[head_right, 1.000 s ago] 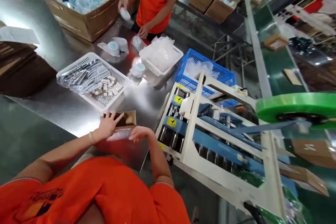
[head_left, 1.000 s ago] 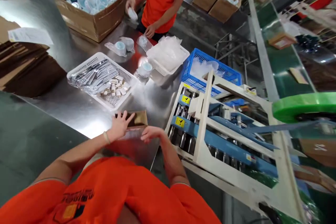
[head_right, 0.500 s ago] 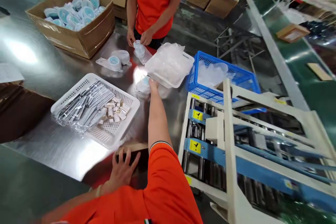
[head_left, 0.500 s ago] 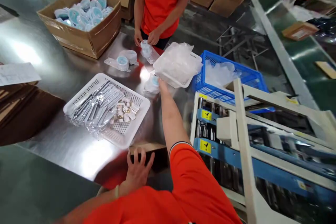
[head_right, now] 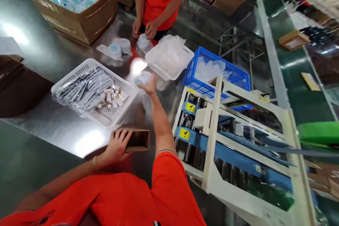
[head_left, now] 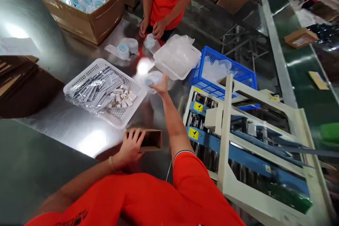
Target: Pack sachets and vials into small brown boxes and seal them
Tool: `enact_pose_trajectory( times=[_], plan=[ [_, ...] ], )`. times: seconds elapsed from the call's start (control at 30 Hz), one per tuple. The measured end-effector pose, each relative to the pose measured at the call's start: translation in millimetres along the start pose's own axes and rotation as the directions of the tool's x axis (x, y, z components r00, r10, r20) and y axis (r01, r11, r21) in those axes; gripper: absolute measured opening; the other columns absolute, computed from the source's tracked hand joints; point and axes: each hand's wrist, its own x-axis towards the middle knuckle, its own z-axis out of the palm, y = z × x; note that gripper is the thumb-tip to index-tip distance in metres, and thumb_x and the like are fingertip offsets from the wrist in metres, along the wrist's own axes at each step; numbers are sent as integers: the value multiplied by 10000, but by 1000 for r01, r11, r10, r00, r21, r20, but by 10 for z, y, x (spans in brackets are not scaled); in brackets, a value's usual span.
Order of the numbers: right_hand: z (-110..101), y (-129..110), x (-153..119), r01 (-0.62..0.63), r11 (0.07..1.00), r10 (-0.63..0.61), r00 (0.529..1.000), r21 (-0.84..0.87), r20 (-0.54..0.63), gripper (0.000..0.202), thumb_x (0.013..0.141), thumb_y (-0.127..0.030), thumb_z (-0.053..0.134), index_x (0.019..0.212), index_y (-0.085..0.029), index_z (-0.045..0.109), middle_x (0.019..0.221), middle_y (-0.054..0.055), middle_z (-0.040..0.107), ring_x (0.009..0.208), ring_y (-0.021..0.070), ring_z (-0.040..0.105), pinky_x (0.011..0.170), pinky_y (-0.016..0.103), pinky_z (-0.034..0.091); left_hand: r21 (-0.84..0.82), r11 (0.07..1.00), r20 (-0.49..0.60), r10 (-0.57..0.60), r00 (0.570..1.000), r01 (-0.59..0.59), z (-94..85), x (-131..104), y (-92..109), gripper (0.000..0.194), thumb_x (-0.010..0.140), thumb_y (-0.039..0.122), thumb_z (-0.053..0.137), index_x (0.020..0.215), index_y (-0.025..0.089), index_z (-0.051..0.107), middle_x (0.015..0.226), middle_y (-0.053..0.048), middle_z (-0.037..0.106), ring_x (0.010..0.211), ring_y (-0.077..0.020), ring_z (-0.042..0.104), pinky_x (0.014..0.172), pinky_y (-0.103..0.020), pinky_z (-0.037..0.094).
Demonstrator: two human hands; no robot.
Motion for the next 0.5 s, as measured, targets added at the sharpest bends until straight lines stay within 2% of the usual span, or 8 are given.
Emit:
enact_pose_trajectory(
  times=[0.03,0.1,0.17,0.23,0.3,0.37,0.43,0.5],
  plan=[
    [-212,42,-277,81,997,-81,996,2,-43,976,688,-336,942,1526,-86,508,1488,238,570,1445,378,552,1274,579,493,-63,998,-5,5,1000,-5,-12,27,-51,1000,892,539,882,1751,189,507,1673,-265,593,1497,-499,565,1252,-706,439],
    [-599,122,-985,282,959,-282,955,-14,-90,957,758,-518,911,1539,-143,504,1504,230,562,1464,411,539,1279,653,480,-192,981,-27,-1,1000,-5,12,87,-162,1081,885,590,877,1763,131,445,1680,-291,573,1542,-497,538,1294,-706,403],
    [-835,175,-1792,402,915,-404,914,-36,-47,872,835,-572,837,1558,-209,512,1490,209,573,1446,427,569,1243,674,515,-302,953,-46,-20,999,5,72,149,-253,1192,834,637,909,1778,131,385,1699,-292,550,1575,-499,515,1318,-722,375],
    [-866,224,-2513,477,879,-476,878,-8,52,772,895,-488,775,1579,-226,530,1461,219,603,1426,436,599,1213,677,538,-374,928,-60,-38,997,13,126,207,-293,1307,751,700,953,1779,147,363,1734,-289,512,1613,-517,471,1343,-735,339],
    [-751,287,-2981,475,880,-467,858,16,214,761,907,-482,763,1598,-255,540,1445,218,633,1377,444,642,1169,699,562,-408,913,-61,-26,998,-1,146,265,-281,1359,691,732,977,1764,144,385,1743,-293,498,1651,-534,415,1370,-741,290],
    [-603,340,-3141,427,904,-406,846,16,346,819,877,-561,803,1609,-294,551,1475,228,643,1369,484,655,1127,727,578,-423,906,-45,4,999,-23,129,337,-252,1334,691,708,979,1757,140,411,1729,-290,514,1683,-529,368,1396,-741,232],
    [-509,343,-3071,403,915,-355,825,-17,440,933,820,-645,865,1622,-285,553,1518,242,632,1399,519,640,1125,743,572,-434,901,-24,18,1000,-26,84,413,-239,1332,673,658,1000,1761,147,426,1721,-278,523,1695,-525,343,1406,-745,200],
    [-506,291,-2922,415,906,-331,818,-83,470,1017,788,-671,916,1638,-244,555,1575,262,597,1465,536,591,1176,747,536,-445,895,-18,20,1000,-26,29,462,-243,1356,643,639,1023,1764,148,437,1725,-273,515,1693,-540,329,1401,-752,207]
  ],
)
